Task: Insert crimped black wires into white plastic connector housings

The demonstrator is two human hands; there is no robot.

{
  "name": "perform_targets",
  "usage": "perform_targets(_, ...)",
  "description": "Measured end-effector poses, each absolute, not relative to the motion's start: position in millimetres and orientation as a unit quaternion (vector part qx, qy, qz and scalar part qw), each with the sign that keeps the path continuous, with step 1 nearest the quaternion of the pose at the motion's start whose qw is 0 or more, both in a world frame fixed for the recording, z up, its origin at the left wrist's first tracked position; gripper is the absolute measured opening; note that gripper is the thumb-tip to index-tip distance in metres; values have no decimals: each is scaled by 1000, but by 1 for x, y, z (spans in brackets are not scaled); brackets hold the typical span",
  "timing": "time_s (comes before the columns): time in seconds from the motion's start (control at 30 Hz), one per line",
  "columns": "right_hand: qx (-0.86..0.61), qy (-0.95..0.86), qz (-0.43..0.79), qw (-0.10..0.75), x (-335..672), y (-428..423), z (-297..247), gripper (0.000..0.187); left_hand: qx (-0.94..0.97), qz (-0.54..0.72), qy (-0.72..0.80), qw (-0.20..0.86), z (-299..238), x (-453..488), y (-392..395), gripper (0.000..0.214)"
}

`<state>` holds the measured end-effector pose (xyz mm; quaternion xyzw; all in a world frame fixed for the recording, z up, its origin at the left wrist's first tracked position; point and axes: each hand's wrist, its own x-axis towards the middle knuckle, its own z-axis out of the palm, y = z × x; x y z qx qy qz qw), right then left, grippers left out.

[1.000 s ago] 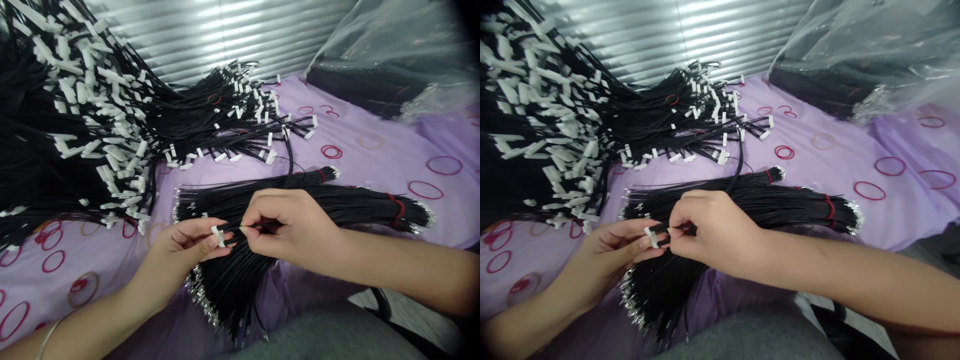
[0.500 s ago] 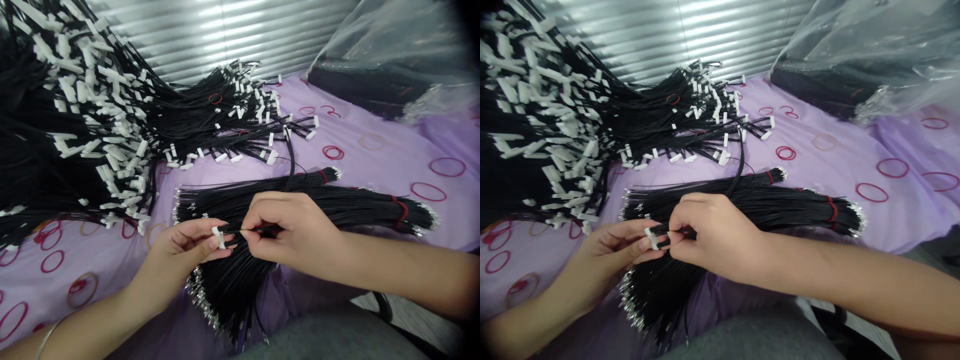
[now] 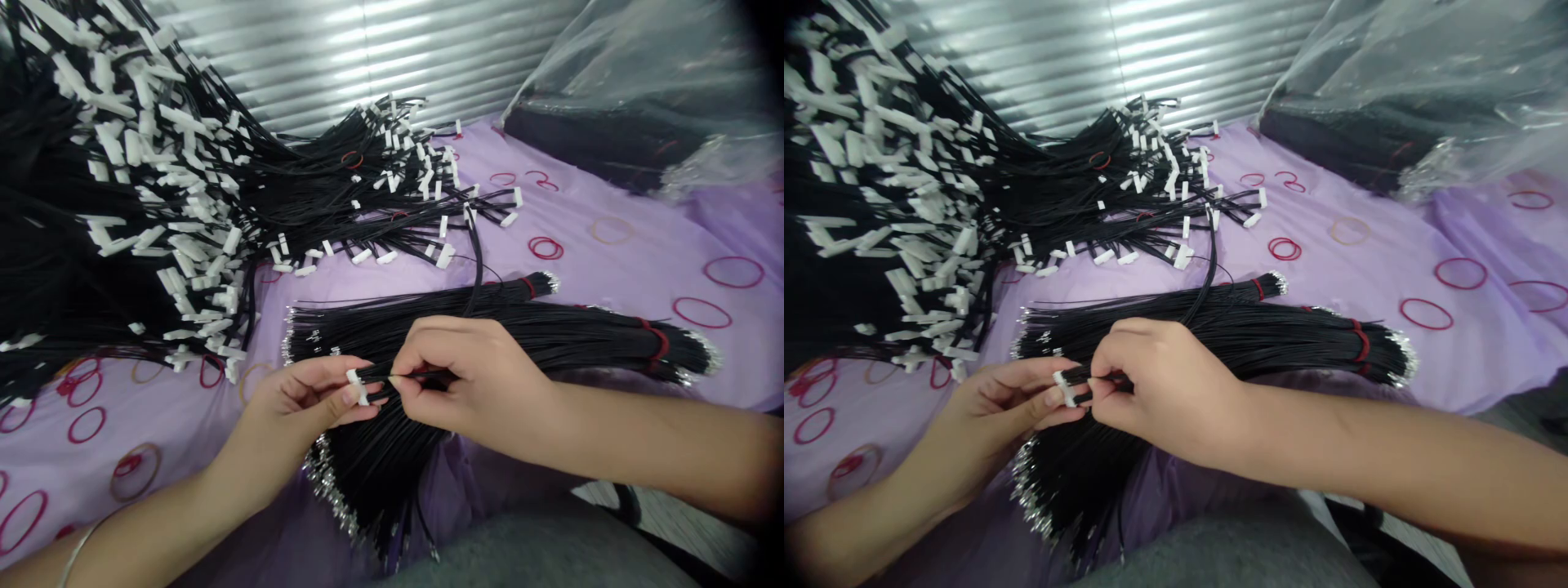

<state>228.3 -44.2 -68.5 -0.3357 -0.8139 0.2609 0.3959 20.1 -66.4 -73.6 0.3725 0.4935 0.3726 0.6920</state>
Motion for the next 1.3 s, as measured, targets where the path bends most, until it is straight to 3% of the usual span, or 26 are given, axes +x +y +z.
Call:
perform_targets(0.33,-349,-827,283,337,220,-48,-72,13,383,372,484,693,-72,25,-65,17)
perform_targets(0.63,-344,-819,288,357,216,-50,-77,16,385,394,472,688,-70,29,-70,15)
perform_targets(0.83,-278,-883,58,373,222,-57,-66,16,355,394,462,711,-72,23,-65,21)
perform_targets(0.93,-244,-920,12,306,219,-65,-66,18,312,411,458,724,-73,21,-63,23)
perform_targets(1.0,-239,-936,13,259,215,-69,-69,19,298,418,451,730,-73,22,-62,23)
perform_targets(1.17,-215,-933,88,273,216,-69,-71,20,297,421,446,732,-73,23,-63,24)
perform_targets(1.3,-210,-941,121,238,220,-67,-69,17,308,412,461,723,-75,20,-64,20)
